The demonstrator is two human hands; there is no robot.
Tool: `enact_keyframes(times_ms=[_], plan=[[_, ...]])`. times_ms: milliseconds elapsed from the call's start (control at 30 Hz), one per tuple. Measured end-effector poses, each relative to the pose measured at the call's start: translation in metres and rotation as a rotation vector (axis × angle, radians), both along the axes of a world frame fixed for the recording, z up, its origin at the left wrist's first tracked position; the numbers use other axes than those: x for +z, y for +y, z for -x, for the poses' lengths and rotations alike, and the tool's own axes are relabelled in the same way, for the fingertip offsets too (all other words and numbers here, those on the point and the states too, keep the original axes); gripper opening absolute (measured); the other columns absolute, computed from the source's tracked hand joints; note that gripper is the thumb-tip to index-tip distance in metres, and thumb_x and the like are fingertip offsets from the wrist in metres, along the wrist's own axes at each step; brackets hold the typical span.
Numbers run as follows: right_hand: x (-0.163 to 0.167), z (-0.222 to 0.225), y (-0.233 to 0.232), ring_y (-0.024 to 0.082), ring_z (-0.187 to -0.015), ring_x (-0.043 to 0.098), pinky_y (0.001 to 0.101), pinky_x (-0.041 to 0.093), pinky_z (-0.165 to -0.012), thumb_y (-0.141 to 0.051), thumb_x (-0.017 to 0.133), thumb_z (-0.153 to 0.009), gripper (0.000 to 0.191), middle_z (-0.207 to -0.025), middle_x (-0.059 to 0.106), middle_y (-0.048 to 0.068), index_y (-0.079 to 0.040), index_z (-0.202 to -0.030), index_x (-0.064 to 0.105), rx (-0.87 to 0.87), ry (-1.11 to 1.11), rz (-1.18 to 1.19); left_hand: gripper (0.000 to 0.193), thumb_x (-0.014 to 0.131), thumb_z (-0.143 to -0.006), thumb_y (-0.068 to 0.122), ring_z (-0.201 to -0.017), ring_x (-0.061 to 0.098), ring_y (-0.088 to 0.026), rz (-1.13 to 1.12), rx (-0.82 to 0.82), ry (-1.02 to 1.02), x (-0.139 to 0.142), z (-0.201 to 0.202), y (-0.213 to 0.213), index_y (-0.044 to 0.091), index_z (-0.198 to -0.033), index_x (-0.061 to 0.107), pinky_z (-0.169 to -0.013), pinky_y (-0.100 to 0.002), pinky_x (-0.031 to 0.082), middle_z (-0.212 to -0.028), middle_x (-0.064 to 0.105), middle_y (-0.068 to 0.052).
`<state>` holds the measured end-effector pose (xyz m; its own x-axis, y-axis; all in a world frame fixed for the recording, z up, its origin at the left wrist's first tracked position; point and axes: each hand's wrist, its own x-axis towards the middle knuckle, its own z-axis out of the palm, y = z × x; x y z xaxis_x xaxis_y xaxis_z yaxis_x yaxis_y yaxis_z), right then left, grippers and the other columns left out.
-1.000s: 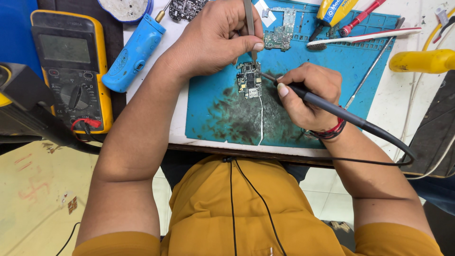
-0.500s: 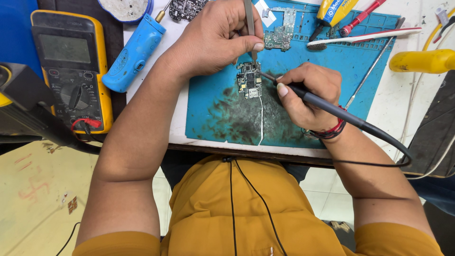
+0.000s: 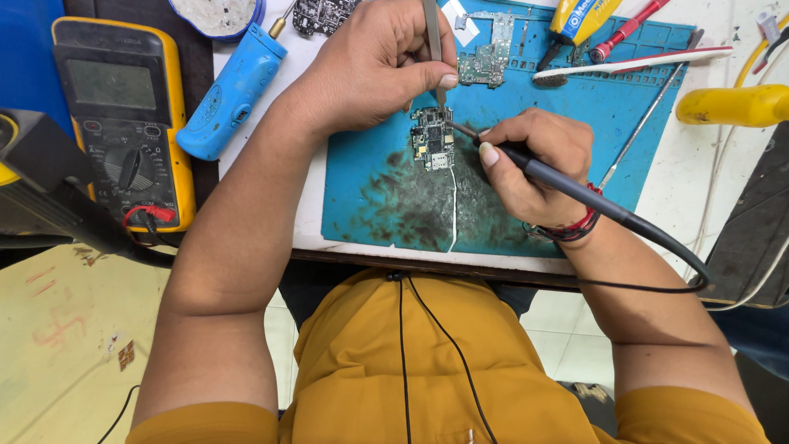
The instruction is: The person solders components on a phone motherboard placed on a blue repair mat, holding the board steady with tweezers in one hand while applying a soldering iron with the other. They reposition the board and continue soldering different points, with a multimeter and other boards on the workbench.
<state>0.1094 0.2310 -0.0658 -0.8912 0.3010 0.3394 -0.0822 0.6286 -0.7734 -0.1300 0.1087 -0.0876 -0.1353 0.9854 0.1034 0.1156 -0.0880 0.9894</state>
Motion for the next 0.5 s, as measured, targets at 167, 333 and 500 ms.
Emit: enact_keyframes(times_ms=[167, 333, 500], plan=[[0.0006, -0.0003, -0.0005, 0.023, -0.068, 0.065, 0.0297, 0.048, -0.062, 0.000, 0.073, -0.094, 0.006, -0.090, 0.070, 0.013, 0.001, -0.098, 0.069, 0.003, -0.001, 0.003, 0.009, 0.075, -0.103, 0.004, -0.071, 0.060, -0.003, 0.054, 0.022, 0.037, 0.0060, 0.0013, -0.0013, 0.003, -0.104, 0.066, -0.061, -0.021, 0.048, -0.085, 0.067, 0.000], [0.0000, -0.0004, -0.0003, 0.023, -0.068, 0.065, 0.0301, 0.048, -0.063, 0.000, 0.073, -0.094, 0.006, -0.089, 0.069, 0.012, 0.001, -0.099, 0.069, 0.008, 0.002, -0.003, 0.009, 0.074, -0.103, 0.005, -0.065, 0.058, -0.003, 0.079, 0.033, 0.029, 0.0078, 0.0006, -0.0015, 0.004, -0.104, 0.065, -0.056, -0.021, 0.046, -0.082, 0.065, 0.001], [-0.0003, -0.0005, 0.0000, 0.022, -0.068, 0.066, 0.0296, 0.048, -0.062, 0.000, 0.073, -0.094, 0.007, -0.089, 0.070, 0.013, 0.001, -0.099, 0.068, 0.012, 0.006, 0.000, 0.009, 0.073, -0.103, 0.005, -0.062, 0.059, -0.003, 0.089, 0.026, 0.016, 0.0063, 0.0003, -0.0015, 0.004, -0.105, 0.065, -0.055, -0.021, 0.046, -0.081, 0.066, 0.001]])
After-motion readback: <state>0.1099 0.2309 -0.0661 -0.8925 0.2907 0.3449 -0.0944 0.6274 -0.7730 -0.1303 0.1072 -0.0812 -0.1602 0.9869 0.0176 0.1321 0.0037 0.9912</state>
